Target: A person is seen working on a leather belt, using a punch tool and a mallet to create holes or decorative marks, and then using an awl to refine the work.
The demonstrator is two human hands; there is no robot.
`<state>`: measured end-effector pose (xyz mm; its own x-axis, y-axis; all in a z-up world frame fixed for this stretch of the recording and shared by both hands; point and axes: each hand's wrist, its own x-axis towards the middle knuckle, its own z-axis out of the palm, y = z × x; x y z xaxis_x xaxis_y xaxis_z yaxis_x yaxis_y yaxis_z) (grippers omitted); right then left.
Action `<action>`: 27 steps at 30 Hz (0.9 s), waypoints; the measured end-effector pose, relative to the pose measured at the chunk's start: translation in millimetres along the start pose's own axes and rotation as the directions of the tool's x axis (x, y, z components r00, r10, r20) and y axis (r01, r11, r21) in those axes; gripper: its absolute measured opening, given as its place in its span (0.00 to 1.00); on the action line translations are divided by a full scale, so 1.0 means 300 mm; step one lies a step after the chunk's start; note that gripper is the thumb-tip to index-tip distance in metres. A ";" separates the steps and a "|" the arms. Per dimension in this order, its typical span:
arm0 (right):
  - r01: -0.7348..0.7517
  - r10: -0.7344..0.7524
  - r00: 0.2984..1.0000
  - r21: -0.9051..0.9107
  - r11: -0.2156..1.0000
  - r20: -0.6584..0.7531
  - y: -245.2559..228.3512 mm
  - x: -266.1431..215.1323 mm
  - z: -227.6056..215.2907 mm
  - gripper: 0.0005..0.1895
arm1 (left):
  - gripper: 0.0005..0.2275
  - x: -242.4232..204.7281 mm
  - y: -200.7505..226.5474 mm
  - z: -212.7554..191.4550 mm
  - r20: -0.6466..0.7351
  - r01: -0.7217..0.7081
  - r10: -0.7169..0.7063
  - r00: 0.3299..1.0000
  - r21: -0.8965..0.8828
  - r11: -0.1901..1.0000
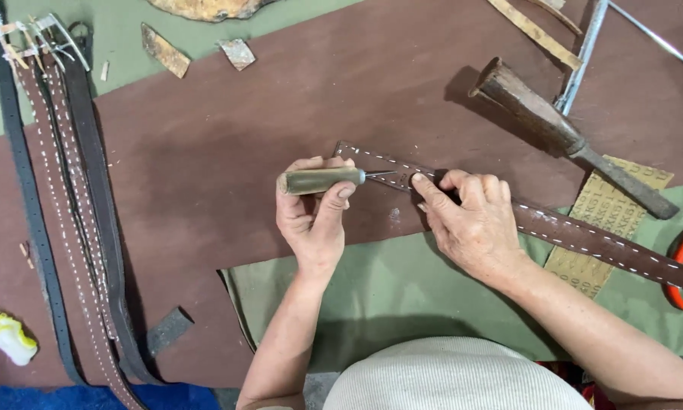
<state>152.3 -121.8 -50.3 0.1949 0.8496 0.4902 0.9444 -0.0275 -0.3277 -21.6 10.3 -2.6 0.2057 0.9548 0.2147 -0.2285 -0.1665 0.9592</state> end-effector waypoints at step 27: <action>-0.011 0.010 0.999 0.021 1.000 0.042 -0.003 0.006 -0.012 0.18 | 0.18 -0.020 -0.049 0.018 -0.014 -0.033 0.032 0.999 -0.053 0.998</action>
<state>152.8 -122.1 -46.1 0.1932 0.8704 0.4529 0.9365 -0.0259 -0.3498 -14.3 5.7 -16.9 0.1851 0.9522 0.2429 -0.2849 -0.1846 0.9406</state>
